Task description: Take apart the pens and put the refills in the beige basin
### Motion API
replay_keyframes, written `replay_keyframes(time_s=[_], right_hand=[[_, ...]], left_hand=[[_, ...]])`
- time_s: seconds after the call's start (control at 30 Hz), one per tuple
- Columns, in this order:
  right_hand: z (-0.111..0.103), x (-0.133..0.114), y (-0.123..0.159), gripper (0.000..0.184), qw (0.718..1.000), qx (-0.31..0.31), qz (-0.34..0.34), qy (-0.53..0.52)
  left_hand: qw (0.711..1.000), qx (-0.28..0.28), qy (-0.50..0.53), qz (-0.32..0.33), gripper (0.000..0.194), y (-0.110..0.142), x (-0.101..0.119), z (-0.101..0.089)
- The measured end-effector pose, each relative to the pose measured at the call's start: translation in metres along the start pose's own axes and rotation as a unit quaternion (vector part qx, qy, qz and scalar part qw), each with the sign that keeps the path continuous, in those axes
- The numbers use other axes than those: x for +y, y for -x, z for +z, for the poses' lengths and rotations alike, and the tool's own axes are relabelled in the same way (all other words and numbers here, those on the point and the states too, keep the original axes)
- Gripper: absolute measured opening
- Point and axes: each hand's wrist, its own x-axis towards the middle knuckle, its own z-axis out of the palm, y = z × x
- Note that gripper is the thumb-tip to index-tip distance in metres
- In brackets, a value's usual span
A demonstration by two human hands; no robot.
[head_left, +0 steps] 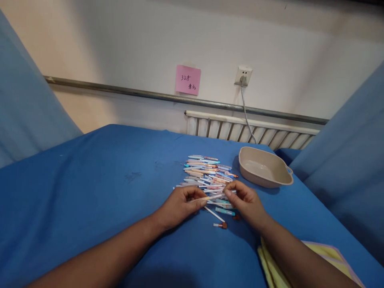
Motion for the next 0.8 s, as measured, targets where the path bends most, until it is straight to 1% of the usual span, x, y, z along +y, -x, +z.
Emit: replay_keyframes(time_s=[0.07, 0.13, 0.27, 0.47, 0.63, 0.8], right_hand=[[0.0027, 0.0002, 0.0019, 0.023, 1.000, -0.019, 0.011, 0.016], [0.0044, 0.0007, 0.0033, 0.023, 0.999, -0.023, 0.020, 0.032], [0.0050, 0.0015, 0.0049, 0.021, 0.998, -0.027, 0.001, 0.061], [0.0046, 0.0030, 0.0082, 0.018, 0.995, -0.008, -0.024, 0.095], [0.0046, 0.0026, 0.0075, 0.017, 0.994, -0.012, -0.040, 0.100], [0.0034, 0.0021, 0.0090, 0.012, 0.990, -0.015, -0.077, 0.114]], left_hand=[[0.999, 0.002, -0.029, 0.018, 0.019, 0.0011, 0.0010, 0.0000], [0.998, 0.006, -0.049, 0.032, 0.019, 0.0014, 0.0015, -0.0008], [0.997, -0.002, -0.063, 0.043, 0.021, 0.0012, 0.0012, -0.0024], [0.999, -0.028, -0.014, 0.003, 0.024, 0.0027, -0.0013, -0.0011], [0.999, -0.032, 0.001, 0.001, 0.024, 0.0032, -0.0006, -0.0007], [0.997, -0.057, 0.029, -0.031, 0.026, 0.0036, 0.0018, -0.0034]])
